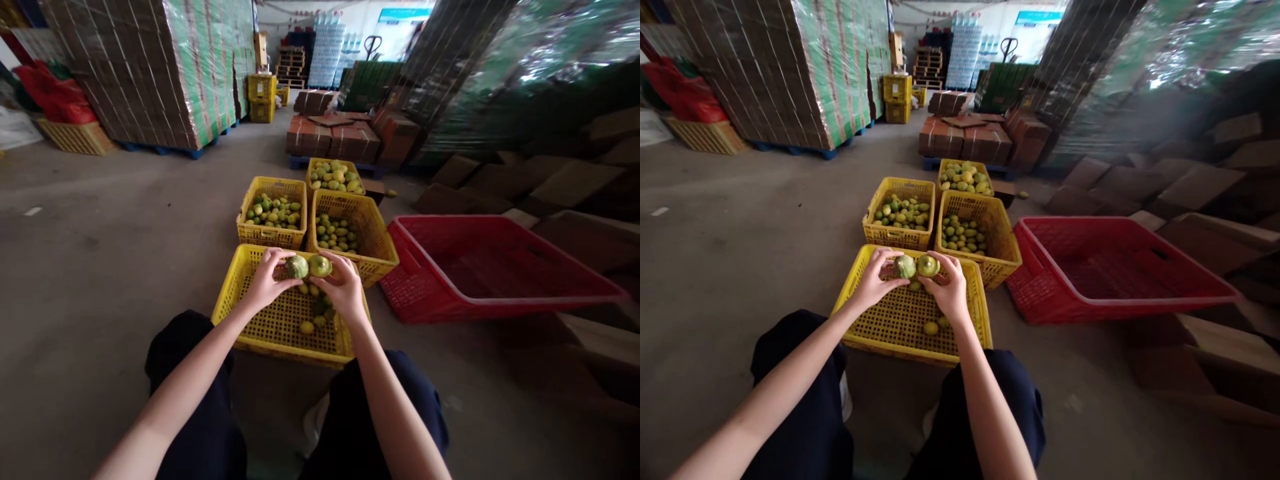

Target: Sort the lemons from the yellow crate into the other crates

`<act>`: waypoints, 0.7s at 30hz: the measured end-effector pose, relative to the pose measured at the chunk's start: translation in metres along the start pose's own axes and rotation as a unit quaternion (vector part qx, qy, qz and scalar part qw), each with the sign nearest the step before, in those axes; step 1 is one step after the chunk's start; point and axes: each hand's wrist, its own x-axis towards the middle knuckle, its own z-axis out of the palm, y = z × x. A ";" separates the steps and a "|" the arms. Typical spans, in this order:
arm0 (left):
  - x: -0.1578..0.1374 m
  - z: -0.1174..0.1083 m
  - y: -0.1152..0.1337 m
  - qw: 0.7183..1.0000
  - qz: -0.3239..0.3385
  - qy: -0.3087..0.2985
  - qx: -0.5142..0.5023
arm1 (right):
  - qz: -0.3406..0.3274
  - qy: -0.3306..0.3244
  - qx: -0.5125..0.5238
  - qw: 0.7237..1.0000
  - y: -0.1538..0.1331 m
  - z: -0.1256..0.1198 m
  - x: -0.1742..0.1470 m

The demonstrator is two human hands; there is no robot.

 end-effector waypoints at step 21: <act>0.013 -0.014 0.008 0.913 -0.266 0.080 -0.298 | 0.167 -0.025 0.147 0.975 0.003 0.015 -0.001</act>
